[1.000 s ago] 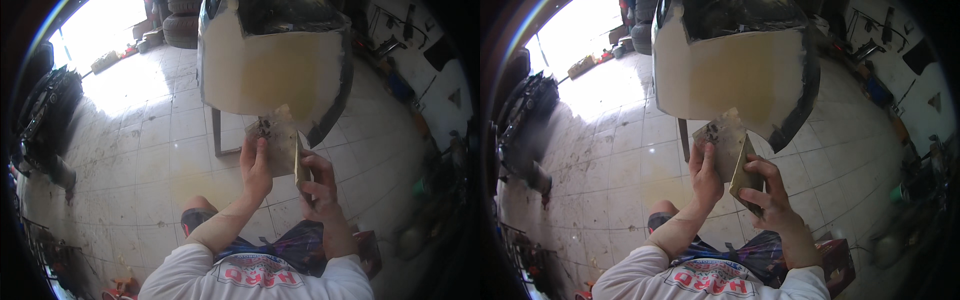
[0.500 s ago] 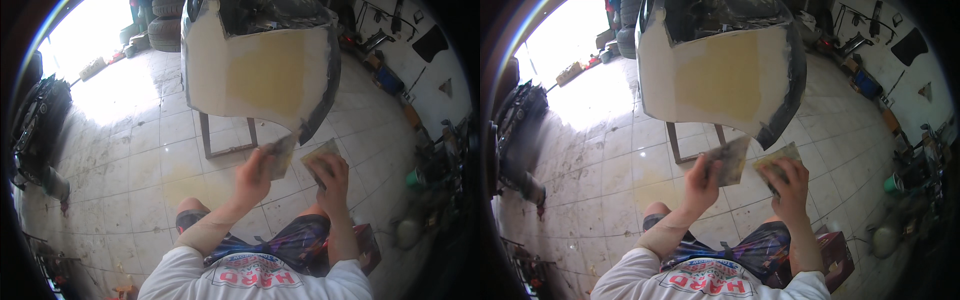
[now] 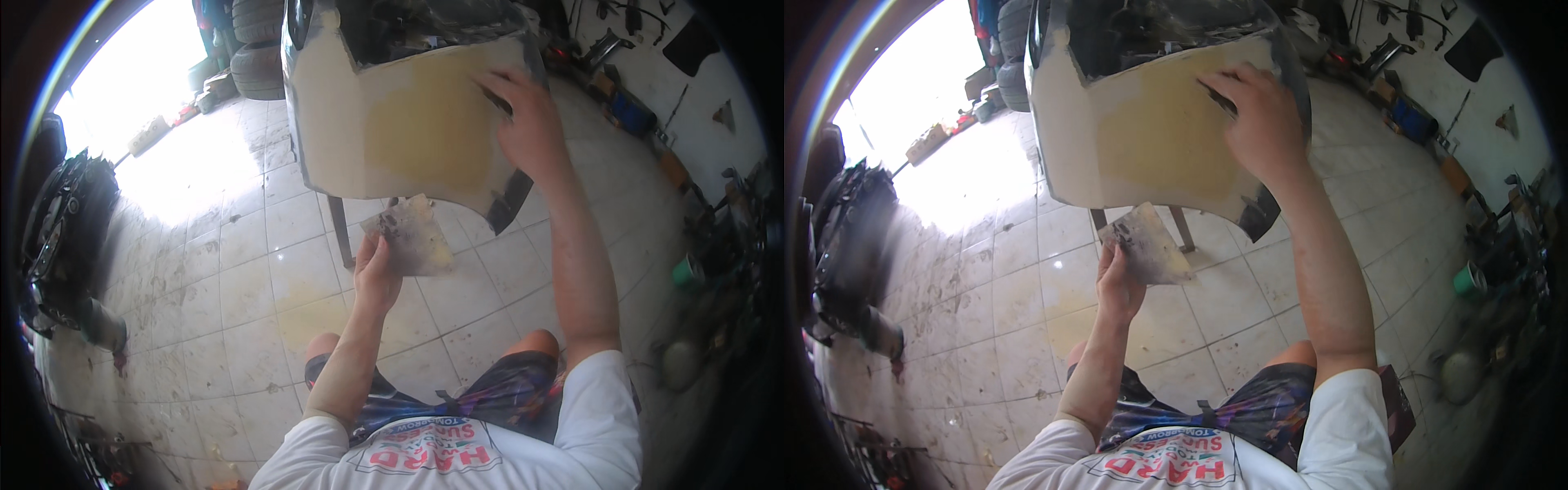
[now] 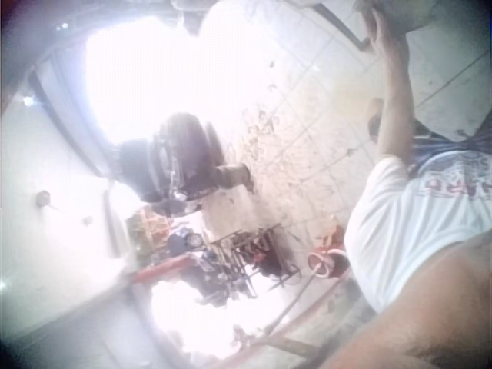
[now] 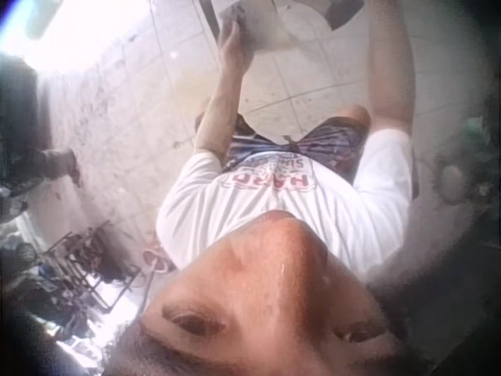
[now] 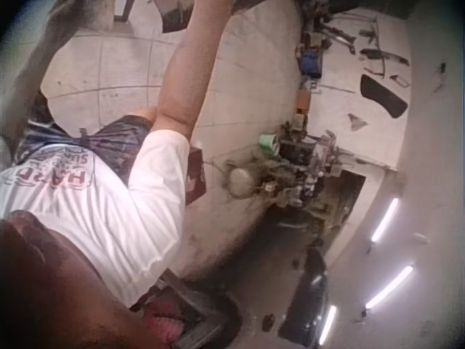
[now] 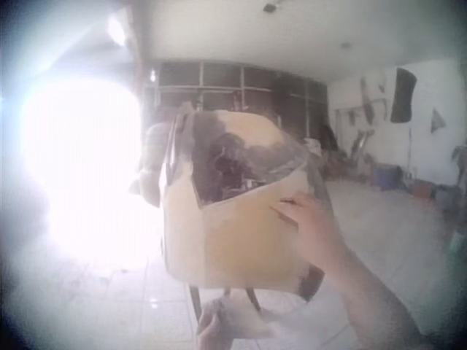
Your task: The person scoops body filler from a container onto a spreader and applies it to a car bumper mounted on a stand. They repeatedly smooth and spread the filler across the bumper surface using the spreader.
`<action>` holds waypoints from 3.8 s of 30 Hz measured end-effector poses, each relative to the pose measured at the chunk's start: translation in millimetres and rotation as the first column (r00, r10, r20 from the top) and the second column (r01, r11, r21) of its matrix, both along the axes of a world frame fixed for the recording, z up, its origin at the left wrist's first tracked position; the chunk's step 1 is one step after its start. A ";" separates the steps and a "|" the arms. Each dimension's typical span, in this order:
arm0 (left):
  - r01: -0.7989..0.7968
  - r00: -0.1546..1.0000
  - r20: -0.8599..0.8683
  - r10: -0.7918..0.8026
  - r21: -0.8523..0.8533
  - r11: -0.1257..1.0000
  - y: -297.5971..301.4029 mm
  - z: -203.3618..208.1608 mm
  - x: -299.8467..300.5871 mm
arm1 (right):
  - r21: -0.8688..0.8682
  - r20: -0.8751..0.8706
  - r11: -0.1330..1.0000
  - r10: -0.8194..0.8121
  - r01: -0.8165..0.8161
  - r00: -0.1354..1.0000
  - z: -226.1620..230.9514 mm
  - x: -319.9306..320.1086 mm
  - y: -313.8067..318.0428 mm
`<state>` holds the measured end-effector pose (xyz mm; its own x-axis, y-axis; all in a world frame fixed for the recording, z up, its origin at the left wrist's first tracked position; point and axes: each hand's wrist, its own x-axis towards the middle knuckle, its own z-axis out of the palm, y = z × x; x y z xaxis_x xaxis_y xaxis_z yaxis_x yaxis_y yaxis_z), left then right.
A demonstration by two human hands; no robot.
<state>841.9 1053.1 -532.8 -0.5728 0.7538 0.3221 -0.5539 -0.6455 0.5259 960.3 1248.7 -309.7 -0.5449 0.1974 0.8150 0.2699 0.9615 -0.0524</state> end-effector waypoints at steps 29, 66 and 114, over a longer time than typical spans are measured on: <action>0.120 0.992 -0.044 -0.115 0.125 0.985 6.1 16.8 -13.6 | 0.232 -0.046 0.973 -0.011 0.022 0.999 -3.8 -39.5 -10.8; 0.073 0.994 -0.093 -0.061 0.135 0.988 18.9 15.0 -7.8 | 0.091 0.001 0.994 0.065 -0.064 0.998 -171.2 22.8 -21.3; 0.072 0.987 -0.155 -0.052 0.128 0.989 -13.1 11.8 -11.5 | -0.700 -0.677 0.304 0.007 -0.646 0.736 -124.4 118.9 -9.3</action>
